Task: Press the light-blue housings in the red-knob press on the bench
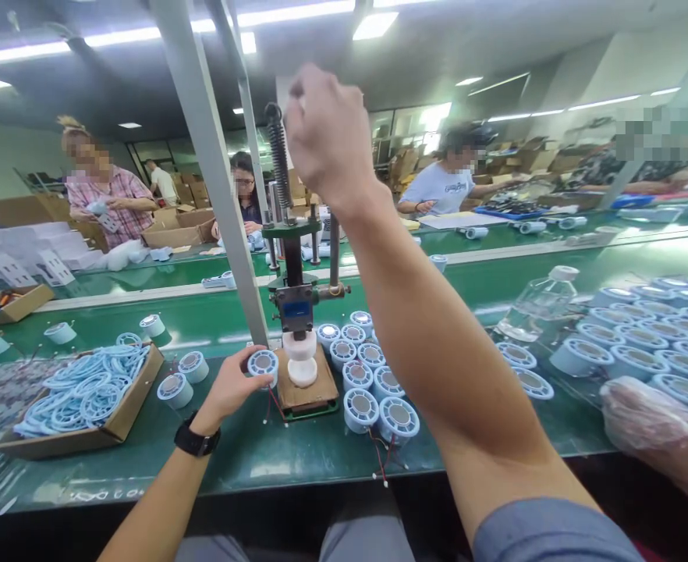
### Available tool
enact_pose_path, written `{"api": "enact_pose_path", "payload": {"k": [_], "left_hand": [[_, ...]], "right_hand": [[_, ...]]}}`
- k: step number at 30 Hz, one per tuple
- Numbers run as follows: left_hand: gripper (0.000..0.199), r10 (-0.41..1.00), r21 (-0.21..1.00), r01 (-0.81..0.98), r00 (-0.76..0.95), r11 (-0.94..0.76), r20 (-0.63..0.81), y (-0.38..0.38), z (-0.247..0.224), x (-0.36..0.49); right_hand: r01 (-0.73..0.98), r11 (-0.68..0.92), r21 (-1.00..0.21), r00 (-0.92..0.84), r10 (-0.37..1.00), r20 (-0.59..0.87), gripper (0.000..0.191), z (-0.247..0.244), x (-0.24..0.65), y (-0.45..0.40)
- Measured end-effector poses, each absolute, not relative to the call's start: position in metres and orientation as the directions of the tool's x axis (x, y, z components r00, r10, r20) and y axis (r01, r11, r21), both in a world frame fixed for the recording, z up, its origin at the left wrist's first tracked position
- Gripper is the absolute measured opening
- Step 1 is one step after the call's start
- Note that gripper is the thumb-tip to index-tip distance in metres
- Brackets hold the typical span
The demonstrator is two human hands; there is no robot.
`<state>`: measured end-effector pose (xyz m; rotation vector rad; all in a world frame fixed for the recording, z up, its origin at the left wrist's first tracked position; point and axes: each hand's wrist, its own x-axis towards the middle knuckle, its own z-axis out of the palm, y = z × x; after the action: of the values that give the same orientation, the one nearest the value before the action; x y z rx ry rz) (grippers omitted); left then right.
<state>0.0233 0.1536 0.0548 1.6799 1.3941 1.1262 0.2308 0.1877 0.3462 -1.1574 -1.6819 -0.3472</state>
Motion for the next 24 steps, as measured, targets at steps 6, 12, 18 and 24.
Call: {"api": "enact_pose_path", "payload": {"k": [6, 12, 18, 24], "left_hand": [[0.056, 0.978, 0.947, 0.244, 0.083, -0.208, 0.194, 0.175, 0.053, 0.049], [0.056, 0.951, 0.975, 0.061, 0.245, -0.212, 0.191, 0.181, 0.05, 0.078], [0.056, 0.946, 0.986, 0.0, 0.281, -0.168, 0.162, 0.19, 0.04, 0.086], [0.063, 0.933, 0.974, 0.05, 0.303, -0.221, 0.196, 0.186, 0.029, 0.084]], "right_hand": [[0.659, 0.58, -0.478, 0.044, 0.605, 0.795, 0.049, 0.341, 0.257, 0.24], [0.498, 0.614, -0.612, 0.003, 0.705, 0.709, 0.028, 0.346, 0.263, 0.246], [0.498, 0.588, -0.637, -0.025, 0.744, 0.668, 0.032, 0.339, 0.262, 0.237], [0.573, 0.556, -0.602, -0.023, 0.746, 0.666, 0.039, 0.349, 0.271, 0.211]]}}
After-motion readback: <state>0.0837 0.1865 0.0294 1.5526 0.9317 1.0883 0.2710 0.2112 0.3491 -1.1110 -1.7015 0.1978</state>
